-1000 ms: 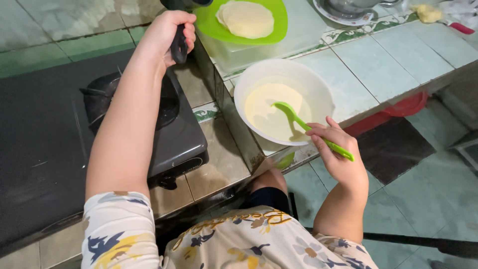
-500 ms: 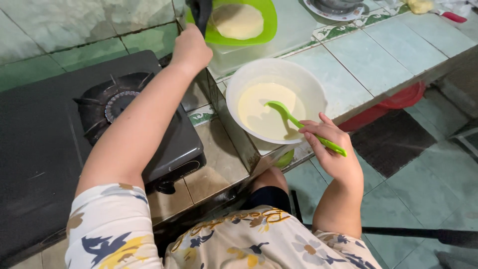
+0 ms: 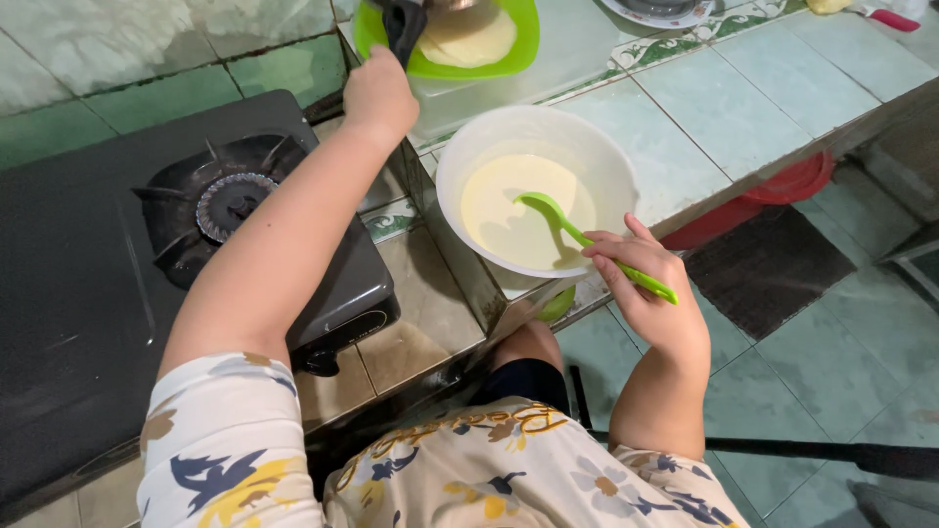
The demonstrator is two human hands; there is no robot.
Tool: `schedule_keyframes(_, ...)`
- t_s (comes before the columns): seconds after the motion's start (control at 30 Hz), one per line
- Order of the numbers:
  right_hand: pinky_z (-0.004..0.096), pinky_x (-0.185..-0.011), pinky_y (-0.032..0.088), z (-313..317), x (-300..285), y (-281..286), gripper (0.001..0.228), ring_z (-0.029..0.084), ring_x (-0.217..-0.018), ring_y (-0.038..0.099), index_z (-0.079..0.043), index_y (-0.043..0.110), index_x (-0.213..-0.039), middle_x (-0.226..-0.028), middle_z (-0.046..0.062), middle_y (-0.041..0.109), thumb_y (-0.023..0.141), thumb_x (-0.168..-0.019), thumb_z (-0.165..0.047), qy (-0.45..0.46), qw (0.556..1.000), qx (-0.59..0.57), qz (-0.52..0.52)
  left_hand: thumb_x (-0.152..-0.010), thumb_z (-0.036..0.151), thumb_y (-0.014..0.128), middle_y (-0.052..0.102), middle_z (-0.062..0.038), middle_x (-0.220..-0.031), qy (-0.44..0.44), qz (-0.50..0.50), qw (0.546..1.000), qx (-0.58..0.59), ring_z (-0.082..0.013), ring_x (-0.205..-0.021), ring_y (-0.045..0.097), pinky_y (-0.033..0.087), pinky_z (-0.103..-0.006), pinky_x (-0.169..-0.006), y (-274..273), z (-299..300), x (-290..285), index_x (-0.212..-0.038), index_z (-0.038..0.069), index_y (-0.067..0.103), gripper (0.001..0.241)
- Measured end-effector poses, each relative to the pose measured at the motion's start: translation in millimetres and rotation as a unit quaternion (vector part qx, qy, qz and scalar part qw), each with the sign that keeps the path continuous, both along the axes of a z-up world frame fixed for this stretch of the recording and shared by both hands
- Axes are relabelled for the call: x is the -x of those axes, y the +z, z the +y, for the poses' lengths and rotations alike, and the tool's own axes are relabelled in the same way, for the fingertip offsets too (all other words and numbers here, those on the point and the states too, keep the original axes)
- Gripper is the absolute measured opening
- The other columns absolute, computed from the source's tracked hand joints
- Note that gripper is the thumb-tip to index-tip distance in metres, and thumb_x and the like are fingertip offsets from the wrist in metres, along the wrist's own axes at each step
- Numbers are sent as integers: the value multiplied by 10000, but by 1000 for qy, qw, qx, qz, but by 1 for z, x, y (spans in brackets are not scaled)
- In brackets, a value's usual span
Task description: Pouring batter into a pan and spreading it to create thin crepes or wrappers.
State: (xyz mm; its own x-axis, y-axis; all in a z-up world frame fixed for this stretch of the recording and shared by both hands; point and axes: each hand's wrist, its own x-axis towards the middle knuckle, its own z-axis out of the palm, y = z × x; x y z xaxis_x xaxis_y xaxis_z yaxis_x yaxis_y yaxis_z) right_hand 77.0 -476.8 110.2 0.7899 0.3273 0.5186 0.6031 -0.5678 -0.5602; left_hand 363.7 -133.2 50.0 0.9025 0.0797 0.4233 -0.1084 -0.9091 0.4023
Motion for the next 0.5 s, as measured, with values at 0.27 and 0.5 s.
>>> schedule_keyframes(0.27,380,-1025,494,-10,-18,2,177,156,-822,692,13,733,-1123,-914,126,750,651,-974,-34,-77,995,-31,50,-838,74,684,703,-270,-971,-44,-75,992,94,-437,-879,694,572,-504,-769,60,32,36,-1074,-59,556,300)
schedule_keyframes(0.5,255,-770,536,-15,-49,16,197,106,-880,682,6,709,-1145,-974,67,759,659,-1037,-151,-81,986,-84,121,-986,115,646,537,11,-738,-181,133,871,436,-78,-554,513,432,-263,-468,147,70,196,-1035,90,506,150)
